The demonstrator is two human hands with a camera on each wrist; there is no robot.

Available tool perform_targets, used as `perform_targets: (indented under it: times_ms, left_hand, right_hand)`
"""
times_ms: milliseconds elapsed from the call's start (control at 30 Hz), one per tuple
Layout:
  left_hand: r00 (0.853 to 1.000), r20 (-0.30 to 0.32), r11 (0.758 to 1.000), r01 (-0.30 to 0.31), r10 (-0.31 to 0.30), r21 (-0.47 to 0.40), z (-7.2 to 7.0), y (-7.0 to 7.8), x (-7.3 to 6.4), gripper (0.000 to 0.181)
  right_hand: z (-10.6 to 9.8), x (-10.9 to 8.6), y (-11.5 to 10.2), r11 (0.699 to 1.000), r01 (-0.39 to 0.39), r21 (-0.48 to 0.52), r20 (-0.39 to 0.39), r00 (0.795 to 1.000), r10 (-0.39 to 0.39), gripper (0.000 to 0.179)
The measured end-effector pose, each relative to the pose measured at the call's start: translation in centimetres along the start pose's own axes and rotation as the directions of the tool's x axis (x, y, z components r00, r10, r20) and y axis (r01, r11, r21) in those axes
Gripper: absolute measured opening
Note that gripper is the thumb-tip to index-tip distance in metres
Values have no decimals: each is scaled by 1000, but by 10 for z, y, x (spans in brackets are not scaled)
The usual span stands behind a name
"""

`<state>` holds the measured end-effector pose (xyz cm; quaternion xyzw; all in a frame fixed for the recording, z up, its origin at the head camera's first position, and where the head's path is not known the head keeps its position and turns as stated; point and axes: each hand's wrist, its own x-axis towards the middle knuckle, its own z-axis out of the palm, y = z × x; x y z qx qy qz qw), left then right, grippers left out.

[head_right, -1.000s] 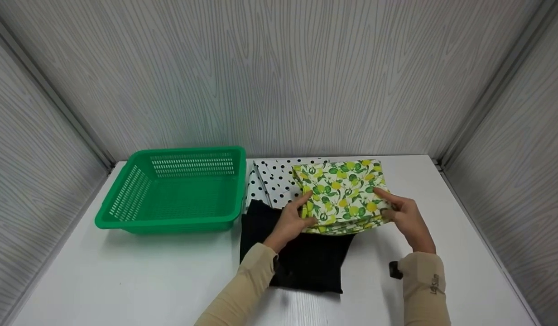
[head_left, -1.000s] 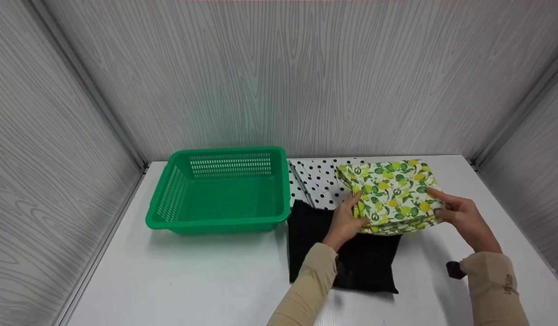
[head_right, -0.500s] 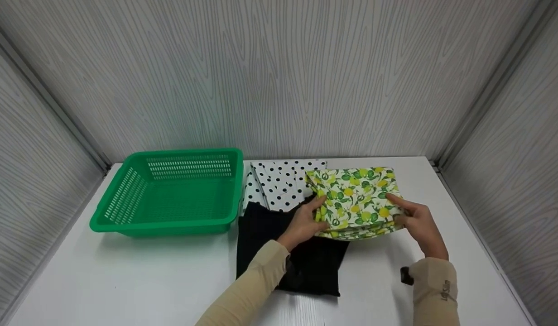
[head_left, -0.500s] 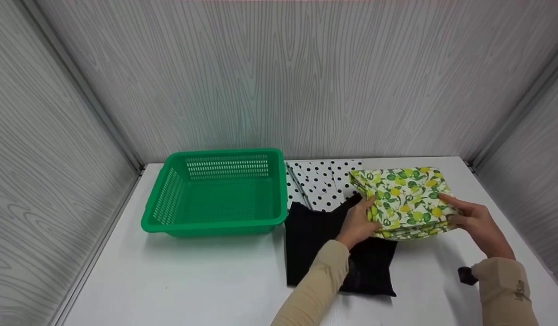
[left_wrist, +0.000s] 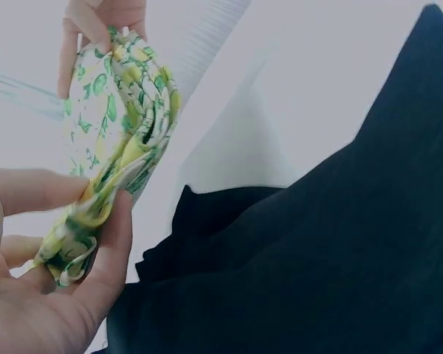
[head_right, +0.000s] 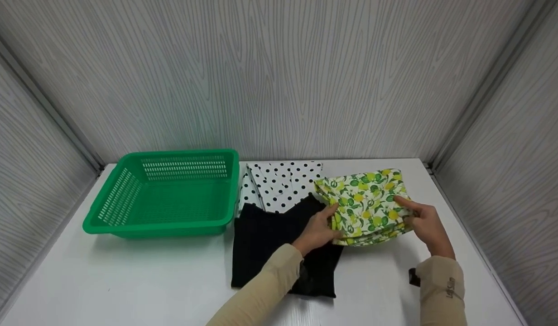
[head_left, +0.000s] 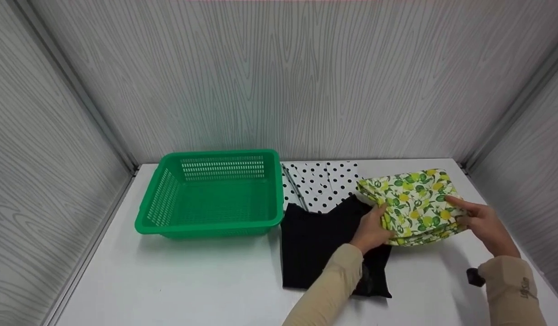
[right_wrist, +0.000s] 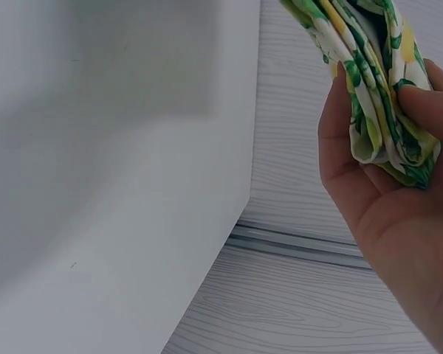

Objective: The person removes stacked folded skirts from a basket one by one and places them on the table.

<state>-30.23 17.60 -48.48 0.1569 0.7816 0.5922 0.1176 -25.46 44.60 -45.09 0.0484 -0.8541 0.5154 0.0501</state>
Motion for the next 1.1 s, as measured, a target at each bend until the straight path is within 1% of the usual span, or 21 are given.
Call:
perform_targets:
  times_ms: [133, 267, 433, 467, 500, 600, 700, 800, 900, 1000, 1067, 1100]
  left_hand:
    - [997, 74, 999, 21, -25, 48, 9, -7, -2, 87]
    - [989, 131, 995, 61, -70, 76, 18, -18, -8, 89]
    - [977, 193, 993, 68, -86, 101, 27, -24, -16, 89]
    - [975, 202, 993, 76, -94, 93, 28, -24, -17, 88]
    - [974, 209, 994, 74, -89, 77, 29, -23, -18, 88]
    - [971, 225, 996, 87, -85, 0, 31, -22, -20, 87]
    - [970, 234, 991, 90, -65, -98, 33, -22, -20, 85]
    - [974, 216, 984, 106, -73, -143, 35, -24, -20, 82]
    - [978, 187, 983, 122, -95, -138, 34, -25, -20, 78]
    - [980, 167, 986, 128, -109, -106, 29, -24, -19, 74]
    - [982, 164, 991, 110, -95, -81, 23, -21, -19, 69]
    - [983, 164, 994, 87, -76, -66, 19, -20, -18, 67]
  right_hand:
    - [0, -4, 5, 997, -22, -68, -26, 999, 20, 56]
    - [3, -6, 13, 991, -71, -112, -18, 997, 69, 57]
    - [3, -8, 23, 978, -129, -165, -40, 991, 124, 59]
    - [3, -8, 24, 975, -138, -174, -53, 990, 131, 60]
    - [2, -8, 26, 971, -150, -186, -71, 988, 139, 59]
    - [1, -5, 29, 964, -174, -203, -141, 979, 147, 58]
    - [1, -1, 32, 959, -193, -210, -221, 964, 145, 54]
    - [2, -2, 38, 955, -212, -208, -262, 953, 154, 52]
    - [2, -5, 44, 938, -268, -221, -255, 944, 209, 52]
    - [0, -7, 48, 903, -337, -267, -217, 934, 284, 54]
    - [-3, -7, 46, 881, -363, -303, -197, 929, 314, 55]
    - [-4, -5, 44, 873, -367, -320, -195, 928, 318, 55]
